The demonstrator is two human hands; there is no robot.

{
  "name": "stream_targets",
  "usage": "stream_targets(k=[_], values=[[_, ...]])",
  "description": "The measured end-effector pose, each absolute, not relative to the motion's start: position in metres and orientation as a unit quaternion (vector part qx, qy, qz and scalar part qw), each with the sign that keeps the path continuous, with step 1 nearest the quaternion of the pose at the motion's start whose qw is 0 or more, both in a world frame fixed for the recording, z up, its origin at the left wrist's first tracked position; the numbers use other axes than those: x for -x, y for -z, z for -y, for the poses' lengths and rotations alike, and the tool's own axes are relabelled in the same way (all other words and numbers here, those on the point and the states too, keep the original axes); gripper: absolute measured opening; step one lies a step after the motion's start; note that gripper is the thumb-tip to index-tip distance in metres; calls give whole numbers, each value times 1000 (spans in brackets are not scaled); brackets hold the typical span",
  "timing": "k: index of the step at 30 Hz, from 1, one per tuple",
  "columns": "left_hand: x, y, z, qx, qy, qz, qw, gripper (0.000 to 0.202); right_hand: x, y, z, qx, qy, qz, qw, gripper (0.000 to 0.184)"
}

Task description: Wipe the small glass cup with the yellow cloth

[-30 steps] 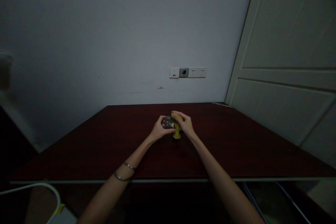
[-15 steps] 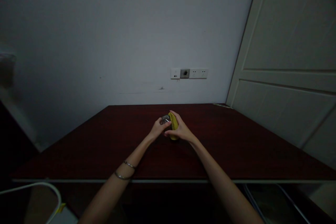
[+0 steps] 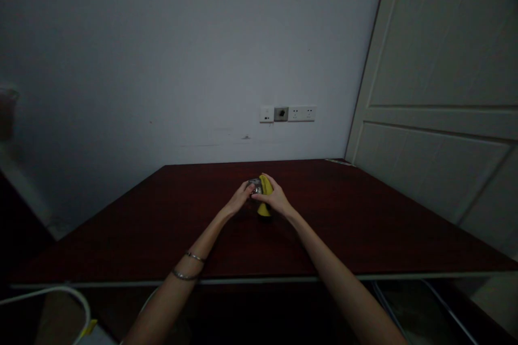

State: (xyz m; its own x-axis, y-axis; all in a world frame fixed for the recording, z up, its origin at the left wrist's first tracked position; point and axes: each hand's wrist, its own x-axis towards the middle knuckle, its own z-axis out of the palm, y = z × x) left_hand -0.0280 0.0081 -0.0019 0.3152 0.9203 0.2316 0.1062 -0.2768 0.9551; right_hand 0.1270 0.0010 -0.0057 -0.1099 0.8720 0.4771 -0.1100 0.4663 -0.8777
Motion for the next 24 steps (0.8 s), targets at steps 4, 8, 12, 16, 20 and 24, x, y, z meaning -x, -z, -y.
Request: stream_targets(k=[4,8,12,16,20,24], values=[[25,7,-13,-663,-480,-351,455,87,-128,3,-1,319,-469,551,612,77],[21,12,-14,-686,-495,-303,438,102,-127,1,0,304,-479,541,621,72],[19,9,-10,-716,-499,-321,368,83,-125,0,5,308,-470,560,609,72],[18,4,-4,-711,-513,-359,319,75,-126,-1,6,309,-454,582,599,74],[16,1,1,-715,-519,-354,308,76,-129,-2,3,304,-418,603,607,58],[15,0,2,-717,-529,-351,288,75,-132,-3,0,310,-361,617,627,45]])
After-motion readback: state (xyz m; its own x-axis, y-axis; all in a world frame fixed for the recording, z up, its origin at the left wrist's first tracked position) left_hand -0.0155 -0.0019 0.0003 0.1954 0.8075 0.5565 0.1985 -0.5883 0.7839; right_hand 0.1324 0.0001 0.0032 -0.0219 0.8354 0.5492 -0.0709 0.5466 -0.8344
